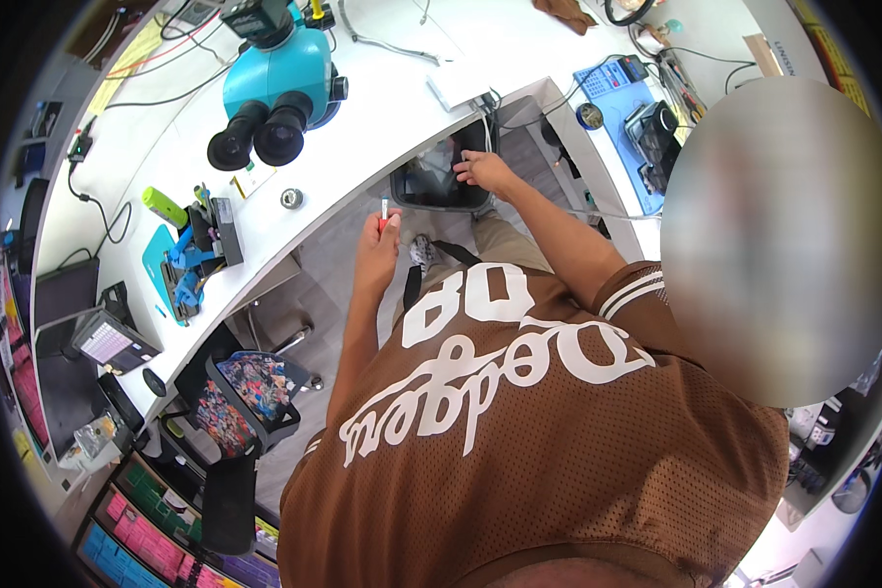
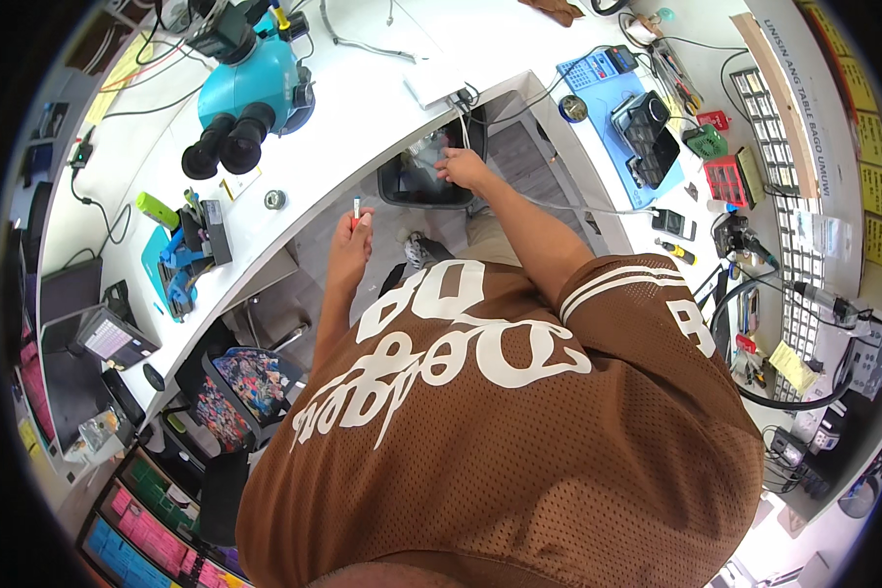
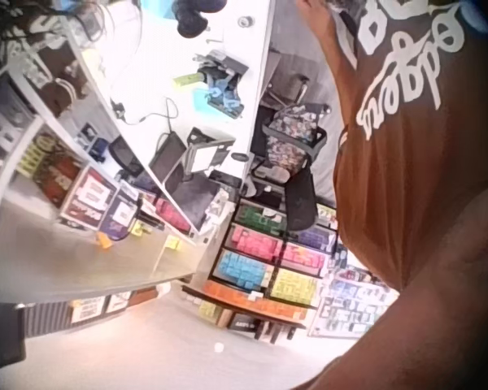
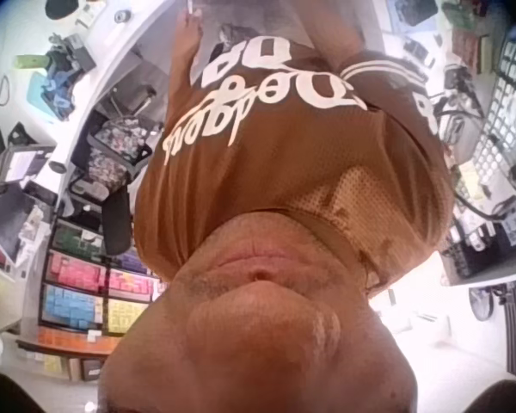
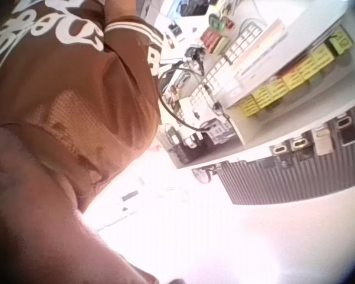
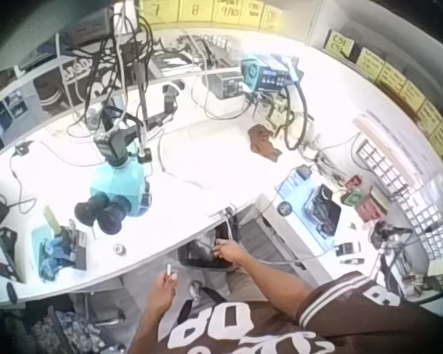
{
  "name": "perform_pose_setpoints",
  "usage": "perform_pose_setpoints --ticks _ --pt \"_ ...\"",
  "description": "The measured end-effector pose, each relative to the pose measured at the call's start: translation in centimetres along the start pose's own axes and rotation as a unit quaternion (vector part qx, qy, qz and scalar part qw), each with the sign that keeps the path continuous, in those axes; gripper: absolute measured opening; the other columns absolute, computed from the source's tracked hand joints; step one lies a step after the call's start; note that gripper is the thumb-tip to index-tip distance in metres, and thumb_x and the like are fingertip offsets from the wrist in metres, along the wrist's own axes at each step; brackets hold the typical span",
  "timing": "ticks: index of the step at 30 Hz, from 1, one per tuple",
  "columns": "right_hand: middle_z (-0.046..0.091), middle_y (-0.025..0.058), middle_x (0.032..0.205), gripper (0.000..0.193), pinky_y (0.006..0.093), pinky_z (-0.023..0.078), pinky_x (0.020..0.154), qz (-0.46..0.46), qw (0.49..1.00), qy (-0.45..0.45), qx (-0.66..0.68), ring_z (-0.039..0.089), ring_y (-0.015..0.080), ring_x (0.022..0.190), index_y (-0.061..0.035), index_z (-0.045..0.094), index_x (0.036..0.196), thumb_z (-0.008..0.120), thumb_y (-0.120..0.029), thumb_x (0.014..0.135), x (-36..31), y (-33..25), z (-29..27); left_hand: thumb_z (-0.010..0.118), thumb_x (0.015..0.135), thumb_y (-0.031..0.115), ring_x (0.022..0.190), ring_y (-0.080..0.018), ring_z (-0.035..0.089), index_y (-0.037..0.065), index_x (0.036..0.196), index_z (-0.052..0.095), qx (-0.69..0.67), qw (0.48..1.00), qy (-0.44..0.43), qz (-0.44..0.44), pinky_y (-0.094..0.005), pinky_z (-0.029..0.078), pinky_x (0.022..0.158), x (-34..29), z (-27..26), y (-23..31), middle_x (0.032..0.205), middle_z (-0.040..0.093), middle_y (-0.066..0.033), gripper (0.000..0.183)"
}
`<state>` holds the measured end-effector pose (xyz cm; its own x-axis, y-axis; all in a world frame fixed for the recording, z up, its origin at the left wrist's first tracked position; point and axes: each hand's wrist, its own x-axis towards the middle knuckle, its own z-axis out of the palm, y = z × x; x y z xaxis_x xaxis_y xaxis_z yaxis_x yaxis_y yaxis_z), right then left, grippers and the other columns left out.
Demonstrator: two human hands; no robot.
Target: The person wipes a white workbench surface with a brown cloth, moving items such as a soldering station, cables, and small boxes aside to reach different areas. They then open a small cardboard box and remove a black electronic component.
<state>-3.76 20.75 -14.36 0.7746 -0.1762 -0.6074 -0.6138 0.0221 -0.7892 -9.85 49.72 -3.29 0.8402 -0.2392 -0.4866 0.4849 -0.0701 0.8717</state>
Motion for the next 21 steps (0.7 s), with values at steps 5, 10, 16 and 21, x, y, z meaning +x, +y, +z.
perform_pose_setpoints --ticks 5,10,16,21 --pt "0.078 0.0063 0.089 0.034 0.025 0.051 0.064 0.064 0.995 -0.035 -0.072 0.068 0.0123 0.07 -0.0006 0.076 0.108 0.069 -0.033 0.102 -2.7 -3.5 0.7 0.058 0.109 0.032 0.061 -0.0035 0.041 0.007 0.123 0.061 -0.019 1.0 -0.001 -0.001 -0.0217 0.034 0.054 -0.7 -0.7 0.2 0.077 0.048 0.0058 0.029" --pt "0.075 0.0037 0.081 0.031 0.0253 0.05 0.062 0.002 1.0 0.018 -0.004 0.067 0.0116 0.067 -0.0042 0.077 0.096 0.074 -0.035 0.098 -1.9 -1.8 0.2 0.059 0.109 0.033 0.064 -0.0045 0.043 0.008 0.12 0.061 0.01 1.0 -0.025 0.008 -0.0234 0.036 0.055 -0.5 -0.5 -0.1 0.079 0.048 0.0055 0.028" --pt "0.077 0.0139 0.107 0.026 0.0355 0.06 0.081 -0.114 0.963 -0.233 0.075 0.074 0.0209 0.096 0.0023 0.073 0.117 0.066 -0.015 0.099 -5.1 1.0 -0.7 0.047 0.113 0.035 0.07 -0.008 0.046 0.008 0.111 0.059 -0.025 0.997 -0.055 0.046 -0.026 0.04 0.064 0.9 1.3 -2.2 0.08 0.047 0.0035 0.03" --pt "0.075 0.0114 0.108 0.036 0.0369 0.059 0.085 -0.099 0.947 -0.305 -0.029 0.072 0.0186 0.097 -0.0014 0.072 0.125 0.067 -0.025 0.099 -16.0 -4.0 1.3 0.039 0.114 0.05 0.123 -0.0213 0.049 0.003 0.129 0.059 -0.145 0.985 -0.04 0.087 -0.037 0.039 0.107 0.6 8.8 1.1 0.128 0.052 -0.0114 0.053"
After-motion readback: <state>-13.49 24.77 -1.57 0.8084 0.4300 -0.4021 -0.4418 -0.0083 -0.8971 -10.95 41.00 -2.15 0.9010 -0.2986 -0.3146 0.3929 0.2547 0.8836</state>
